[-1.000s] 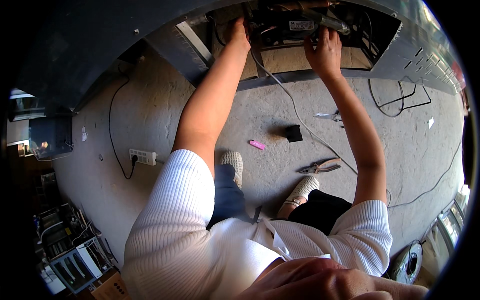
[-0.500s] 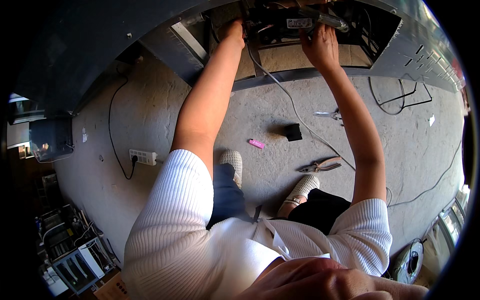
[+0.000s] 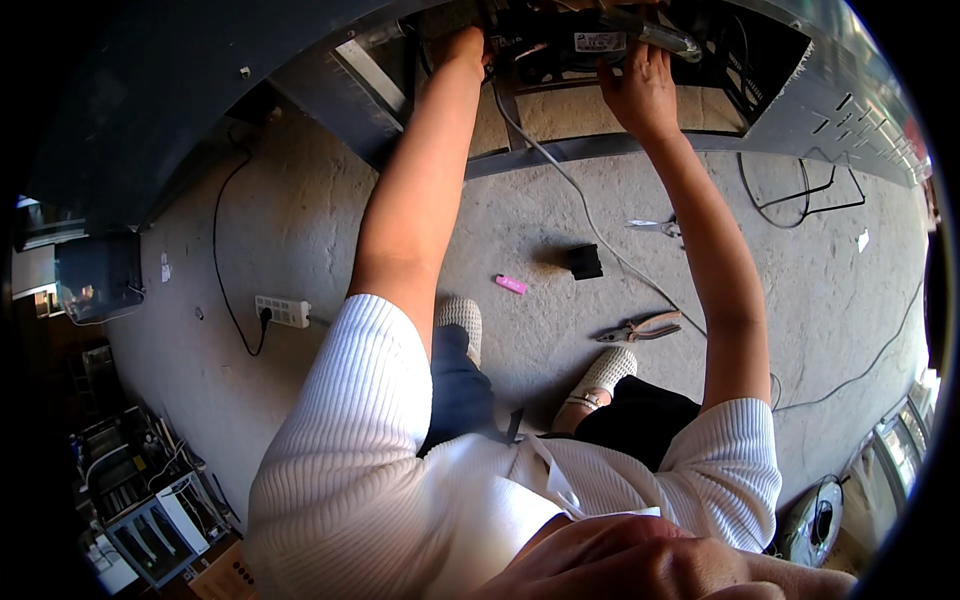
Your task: The person works on the wiring and internal components of an appliance, using pliers and scissors to handle wires and a black component.
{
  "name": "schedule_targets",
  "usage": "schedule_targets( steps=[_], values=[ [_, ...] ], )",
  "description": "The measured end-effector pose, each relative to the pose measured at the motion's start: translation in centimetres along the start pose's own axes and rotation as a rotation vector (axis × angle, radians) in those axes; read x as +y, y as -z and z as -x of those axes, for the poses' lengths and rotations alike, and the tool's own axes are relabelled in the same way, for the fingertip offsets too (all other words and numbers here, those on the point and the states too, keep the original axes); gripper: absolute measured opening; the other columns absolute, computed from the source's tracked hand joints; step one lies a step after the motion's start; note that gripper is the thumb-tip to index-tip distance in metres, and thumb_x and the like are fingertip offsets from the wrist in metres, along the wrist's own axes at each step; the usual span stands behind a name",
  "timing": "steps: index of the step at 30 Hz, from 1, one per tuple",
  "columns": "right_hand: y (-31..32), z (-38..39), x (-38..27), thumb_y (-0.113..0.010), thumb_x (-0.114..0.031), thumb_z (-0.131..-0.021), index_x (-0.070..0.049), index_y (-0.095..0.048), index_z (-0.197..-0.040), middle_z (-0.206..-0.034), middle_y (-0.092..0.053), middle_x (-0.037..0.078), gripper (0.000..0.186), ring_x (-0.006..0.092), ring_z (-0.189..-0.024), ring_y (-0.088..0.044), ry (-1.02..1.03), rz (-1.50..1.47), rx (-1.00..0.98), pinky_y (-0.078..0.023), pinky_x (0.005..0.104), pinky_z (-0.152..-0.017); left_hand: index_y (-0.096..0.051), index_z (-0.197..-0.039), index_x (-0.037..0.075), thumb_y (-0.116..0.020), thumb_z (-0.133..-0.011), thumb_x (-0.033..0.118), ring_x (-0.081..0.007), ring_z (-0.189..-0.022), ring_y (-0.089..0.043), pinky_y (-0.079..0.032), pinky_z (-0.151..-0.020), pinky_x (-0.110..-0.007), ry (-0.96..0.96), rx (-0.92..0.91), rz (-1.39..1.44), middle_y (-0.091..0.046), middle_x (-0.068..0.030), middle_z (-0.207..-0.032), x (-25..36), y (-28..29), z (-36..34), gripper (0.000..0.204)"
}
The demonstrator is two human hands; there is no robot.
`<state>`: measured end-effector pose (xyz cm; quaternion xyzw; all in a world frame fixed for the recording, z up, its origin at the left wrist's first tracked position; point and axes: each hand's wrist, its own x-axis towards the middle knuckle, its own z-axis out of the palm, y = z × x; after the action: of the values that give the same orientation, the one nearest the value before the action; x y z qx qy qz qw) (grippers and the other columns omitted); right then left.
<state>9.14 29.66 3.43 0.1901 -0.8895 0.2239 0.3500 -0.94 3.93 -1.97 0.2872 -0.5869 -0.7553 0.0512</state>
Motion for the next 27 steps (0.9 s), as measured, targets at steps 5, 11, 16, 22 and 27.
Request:
schedule_targets(
  steps=[5, 11, 16, 22, 27],
  values=[
    [-0.1, -0.1, -1.0, -0.068, -0.024, -0.086, 0.003, -0.024, -0.149, -0.142, -0.04, 0.032, 0.081, 0.0501, -0.125, -0.044, -0.018, -0.052, -0.037, -0.041, 0.0481, -0.106, -0.062, -0.112, 0.009, -0.064, -0.088, 0.014, -0.0206, -0.078, -0.064, -0.052, -0.055, -0.032, 0.008, 0.058, 0.017, -0.066, -0.007, -0.097, 0.5, 1.5, -0.2, 0.025],
    [-0.2, 0.0, -0.5, -0.069, -0.024, -0.086, 0.004, -0.026, -0.148, -0.139, -0.042, 0.031, 0.08, 0.0493, -0.123, -0.046, -0.004, -0.041, -0.048, -0.042, 0.0484, -0.104, -0.062, -0.112, 0.007, -0.065, -0.088, 0.014, -0.0199, -0.075, -0.064, -0.051, -0.054, -0.032, 0.09, -0.021, 0.026, -0.067, -0.0074, -0.096, 1.8, 1.2, 1.7, 0.025],
    [0.3, -0.2, -0.9, -0.069, -0.024, -0.086, 0.005, -0.027, -0.147, -0.14, -0.042, 0.03, 0.08, 0.0478, -0.123, -0.046, 0.038, -0.021, 0.0, -0.042, 0.0472, -0.104, -0.063, -0.111, 0.006, -0.066, -0.089, 0.016, -0.0191, -0.073, -0.063, -0.05, -0.053, -0.032, 0.105, -0.038, 0.02, -0.067, -0.0074, -0.094, 2.1, 1.3, 2.3, 0.024],
    [0.0, -0.1, -0.7, -0.069, -0.024, -0.086, 0.004, -0.032, -0.146, -0.139, -0.044, 0.029, 0.076, 0.0472, -0.122, -0.047, 0.016, -0.006, -0.023, -0.041, 0.0468, -0.104, -0.064, -0.106, 0.005, -0.067, -0.09, 0.019, -0.0177, -0.071, -0.062, -0.049, -0.055, -0.031, 0.057, -0.012, 0.001, -0.068, -0.0069, -0.09, 1.6, 1.8, 1.1, 0.021],
    [0.4, -0.3, -1.4, -0.07, -0.022, -0.085, 0.002, -0.035, -0.145, -0.137, -0.047, 0.029, 0.073, 0.047, -0.12, -0.049, 0.02, -0.025, 0.03, -0.042, 0.0475, -0.103, -0.064, -0.095, 0.005, -0.072, -0.088, 0.019, -0.0167, -0.06, -0.058, -0.045, -0.048, -0.032, -0.072, 0.043, 0.105, -0.067, -0.0059, -0.083, 0.2, 1.4, 2.6, 0.018]
  ],
)
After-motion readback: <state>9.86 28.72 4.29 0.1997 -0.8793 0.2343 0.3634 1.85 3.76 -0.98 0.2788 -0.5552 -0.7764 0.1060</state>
